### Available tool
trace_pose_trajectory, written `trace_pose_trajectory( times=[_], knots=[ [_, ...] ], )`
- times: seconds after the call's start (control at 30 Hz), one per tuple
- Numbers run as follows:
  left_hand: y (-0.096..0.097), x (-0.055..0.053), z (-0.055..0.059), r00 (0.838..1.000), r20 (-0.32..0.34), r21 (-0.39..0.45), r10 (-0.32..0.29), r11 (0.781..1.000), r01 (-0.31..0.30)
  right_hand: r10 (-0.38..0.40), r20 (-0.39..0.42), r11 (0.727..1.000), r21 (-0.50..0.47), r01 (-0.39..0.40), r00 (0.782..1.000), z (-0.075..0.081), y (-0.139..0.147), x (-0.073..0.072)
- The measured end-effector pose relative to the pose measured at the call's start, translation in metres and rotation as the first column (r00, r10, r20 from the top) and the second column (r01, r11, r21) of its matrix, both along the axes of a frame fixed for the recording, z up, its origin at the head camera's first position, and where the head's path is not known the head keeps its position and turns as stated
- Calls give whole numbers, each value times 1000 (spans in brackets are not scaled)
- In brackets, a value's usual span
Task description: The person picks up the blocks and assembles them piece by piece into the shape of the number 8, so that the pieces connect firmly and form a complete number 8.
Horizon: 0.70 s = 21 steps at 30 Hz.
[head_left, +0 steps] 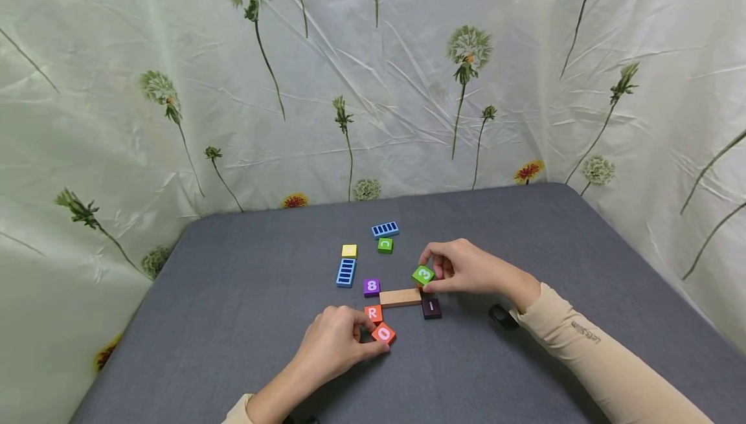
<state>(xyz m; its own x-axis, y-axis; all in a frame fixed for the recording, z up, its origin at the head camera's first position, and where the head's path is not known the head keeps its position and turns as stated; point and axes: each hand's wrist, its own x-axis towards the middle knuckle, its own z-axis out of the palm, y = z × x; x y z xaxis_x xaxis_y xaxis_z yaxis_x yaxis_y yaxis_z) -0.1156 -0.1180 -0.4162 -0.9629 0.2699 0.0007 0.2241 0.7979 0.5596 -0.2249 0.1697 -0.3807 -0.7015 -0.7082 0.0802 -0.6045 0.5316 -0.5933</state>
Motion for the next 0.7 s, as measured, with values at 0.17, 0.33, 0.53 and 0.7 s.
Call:
trace_pose_trajectory(
  times=[0.17,0.33,0.53,0.7],
  knots=[
    [0,0,0,1000,-20,-1,-3,1000,3,23,33,1000,-7,-23,999,-3,1,10],
    [0,0,-1,1000,-28,-2,-3,1000,3,67,20,997,-26,-66,998,-7,2,19],
    [0,0,-1,1000,-30,-4,-4,1000,4,93,23,995,-22,-92,995,-11,1,29],
    [0,0,-1,999,-35,-5,-5,1000,5,126,13,992,-30,-125,992,-14,1,37]
  ],
)
